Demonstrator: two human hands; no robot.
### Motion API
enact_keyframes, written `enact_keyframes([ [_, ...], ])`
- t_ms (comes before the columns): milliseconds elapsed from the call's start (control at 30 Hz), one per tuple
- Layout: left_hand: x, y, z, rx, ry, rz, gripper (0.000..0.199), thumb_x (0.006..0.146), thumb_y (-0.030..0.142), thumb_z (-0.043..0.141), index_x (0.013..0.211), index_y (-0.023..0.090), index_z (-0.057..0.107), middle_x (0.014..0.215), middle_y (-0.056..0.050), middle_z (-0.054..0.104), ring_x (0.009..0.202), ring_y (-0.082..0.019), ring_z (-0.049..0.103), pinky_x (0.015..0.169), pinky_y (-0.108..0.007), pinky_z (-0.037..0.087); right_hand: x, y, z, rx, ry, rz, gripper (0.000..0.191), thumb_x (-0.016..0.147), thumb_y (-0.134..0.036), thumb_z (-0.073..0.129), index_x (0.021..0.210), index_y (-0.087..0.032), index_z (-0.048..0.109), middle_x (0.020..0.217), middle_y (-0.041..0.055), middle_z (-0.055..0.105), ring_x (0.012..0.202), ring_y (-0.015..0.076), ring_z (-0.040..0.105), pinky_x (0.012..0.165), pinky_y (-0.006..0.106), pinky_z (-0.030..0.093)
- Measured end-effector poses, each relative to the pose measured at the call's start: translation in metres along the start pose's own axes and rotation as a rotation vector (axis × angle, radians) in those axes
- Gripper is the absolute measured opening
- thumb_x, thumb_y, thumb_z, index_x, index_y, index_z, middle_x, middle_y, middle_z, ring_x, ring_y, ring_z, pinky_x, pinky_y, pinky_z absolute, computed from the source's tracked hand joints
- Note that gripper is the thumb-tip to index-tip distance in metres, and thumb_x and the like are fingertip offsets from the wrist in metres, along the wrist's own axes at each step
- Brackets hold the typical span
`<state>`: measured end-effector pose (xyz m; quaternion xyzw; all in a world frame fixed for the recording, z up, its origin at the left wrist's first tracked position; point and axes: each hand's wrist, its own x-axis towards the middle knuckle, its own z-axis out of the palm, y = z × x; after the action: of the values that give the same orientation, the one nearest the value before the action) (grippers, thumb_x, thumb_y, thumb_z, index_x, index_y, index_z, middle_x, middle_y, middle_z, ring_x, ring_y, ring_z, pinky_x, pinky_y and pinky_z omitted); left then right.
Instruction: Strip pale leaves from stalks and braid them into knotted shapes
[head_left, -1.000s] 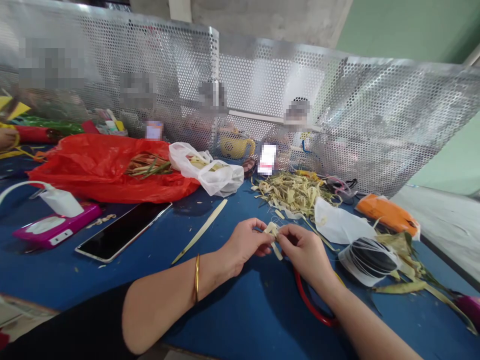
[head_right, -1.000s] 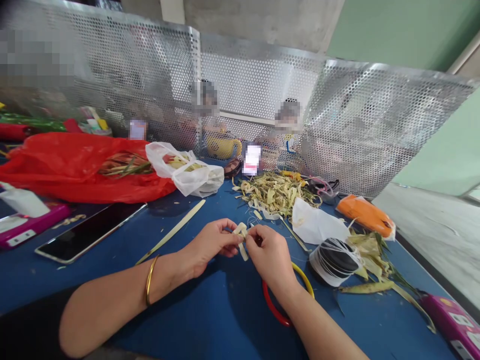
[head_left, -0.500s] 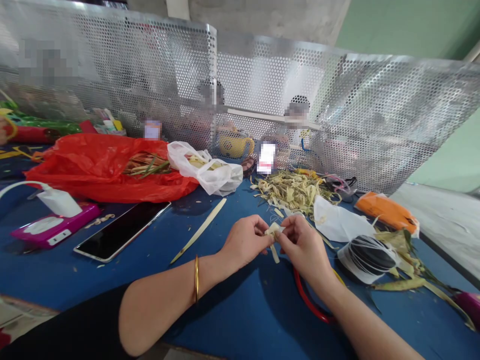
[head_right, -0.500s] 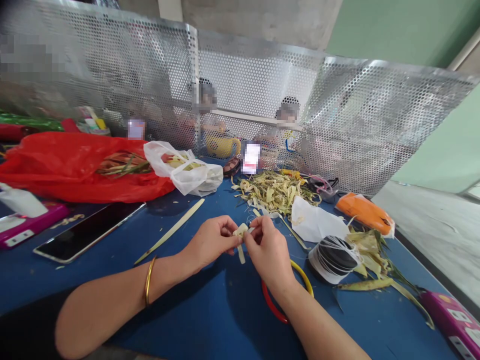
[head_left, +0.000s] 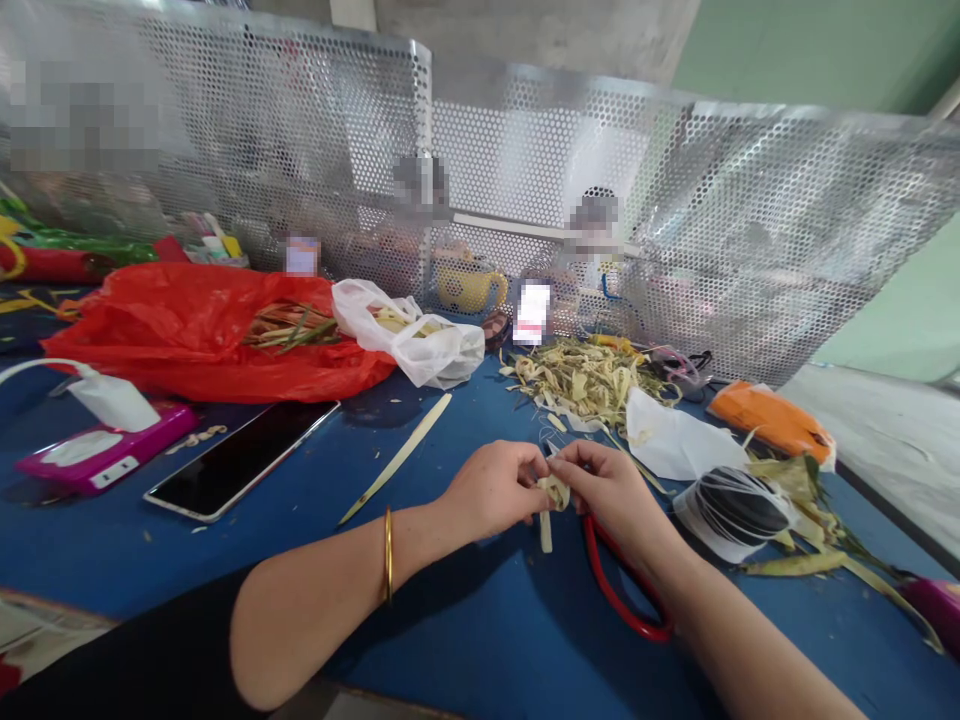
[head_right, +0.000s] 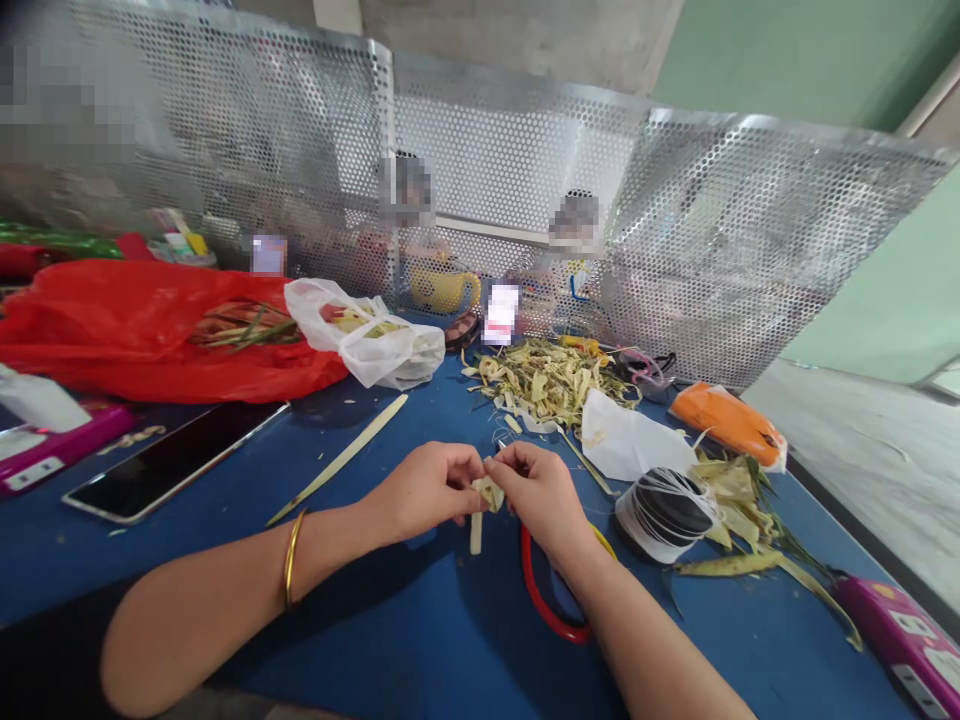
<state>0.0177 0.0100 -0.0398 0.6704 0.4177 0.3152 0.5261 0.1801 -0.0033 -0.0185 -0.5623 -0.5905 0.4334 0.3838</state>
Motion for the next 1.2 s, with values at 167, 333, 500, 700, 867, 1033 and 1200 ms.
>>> enact_keyframes([
  [167, -0.001, 0.005, 0.000, -0.131, -0.174, -0.062, 0.005, 0.068, 0.023, 0.064, 0.069, 0.018, 0.063, 0.056, 0.002, 0.060, 0.049, -0.014, 0.058, 0.050, -0.023, 0.045, -0.002, -0.007, -0.001, 0.173, 0.008, 0.058, 0.027, 0.064, -0.041, 0.070, 0.062, -0.017, 0.058, 0.047, -0.0061, 0.047, 0.045, 0.0074, 0.036, 0.046, 0.022, 0.027],
  [333, -0.004, 0.012, -0.002, -0.243, -0.319, -0.069, 0.008, 0.069, 0.021, 0.062, 0.061, 0.018, 0.061, 0.054, 0.003, 0.055, 0.050, -0.011, 0.053, 0.056, -0.024, 0.045, -0.003, -0.005, 0.002, 0.180, 0.104, 0.030, 0.029, 0.064, -0.042, 0.070, 0.063, -0.017, 0.056, 0.048, -0.0062, 0.046, 0.047, 0.0082, 0.039, 0.047, 0.022, 0.030],
  [500, -0.009, 0.025, -0.003, -0.295, -0.341, -0.175, 0.009, 0.066, 0.023, 0.066, 0.061, 0.016, 0.063, 0.057, 0.001, 0.059, 0.053, -0.011, 0.055, 0.060, -0.023, 0.046, -0.002, -0.002, 0.005, 0.219, 0.121, 0.056, 0.030, 0.067, -0.045, 0.067, 0.067, -0.019, 0.054, 0.051, -0.0067, 0.045, 0.044, 0.0088, 0.038, 0.042, 0.022, 0.030],
  [700, -0.010, 0.023, 0.004, -0.209, -0.229, -0.252, 0.026, 0.067, 0.039, 0.071, 0.067, 0.013, 0.069, 0.054, -0.001, 0.060, 0.046, -0.011, 0.053, 0.050, -0.024, 0.042, -0.004, 0.001, 0.012, 0.186, 0.115, -0.021, 0.031, 0.070, -0.045, 0.067, 0.063, -0.019, 0.051, 0.052, -0.0064, 0.044, 0.048, 0.0091, 0.037, 0.046, 0.023, 0.030],
  [867, -0.010, 0.015, 0.007, -0.140, -0.232, -0.187, 0.021, 0.068, 0.034, 0.068, 0.063, 0.014, 0.067, 0.051, 0.001, 0.058, 0.045, -0.011, 0.053, 0.047, -0.022, 0.038, -0.005, 0.003, 0.014, 0.137, 0.197, -0.098, 0.027, 0.074, -0.042, 0.063, 0.066, -0.019, 0.053, 0.055, -0.0051, 0.046, 0.051, 0.0103, 0.038, 0.048, 0.024, 0.031],
  [1033, -0.008, 0.016, 0.005, -0.169, -0.160, -0.138, 0.025, 0.070, 0.037, 0.069, 0.059, 0.015, 0.063, 0.051, 0.002, 0.056, 0.049, -0.011, 0.054, 0.051, -0.023, 0.042, 0.000, 0.005, 0.007, 0.077, 0.168, -0.105, 0.029, 0.077, -0.046, 0.061, 0.069, -0.019, 0.055, 0.059, -0.0037, 0.049, 0.055, 0.0113, 0.041, 0.052, 0.025, 0.033],
  [1200, -0.003, 0.018, -0.001, -0.205, -0.035, -0.137, 0.028, 0.070, 0.037, 0.070, 0.055, 0.016, 0.058, 0.050, 0.003, 0.053, 0.047, -0.010, 0.053, 0.052, -0.023, 0.043, 0.003, 0.007, 0.000, -0.098, 0.050, -0.168, 0.033, 0.081, -0.045, 0.058, 0.061, -0.019, 0.054, 0.054, -0.0043, 0.047, 0.054, 0.0111, 0.042, 0.054, 0.025, 0.033],
])
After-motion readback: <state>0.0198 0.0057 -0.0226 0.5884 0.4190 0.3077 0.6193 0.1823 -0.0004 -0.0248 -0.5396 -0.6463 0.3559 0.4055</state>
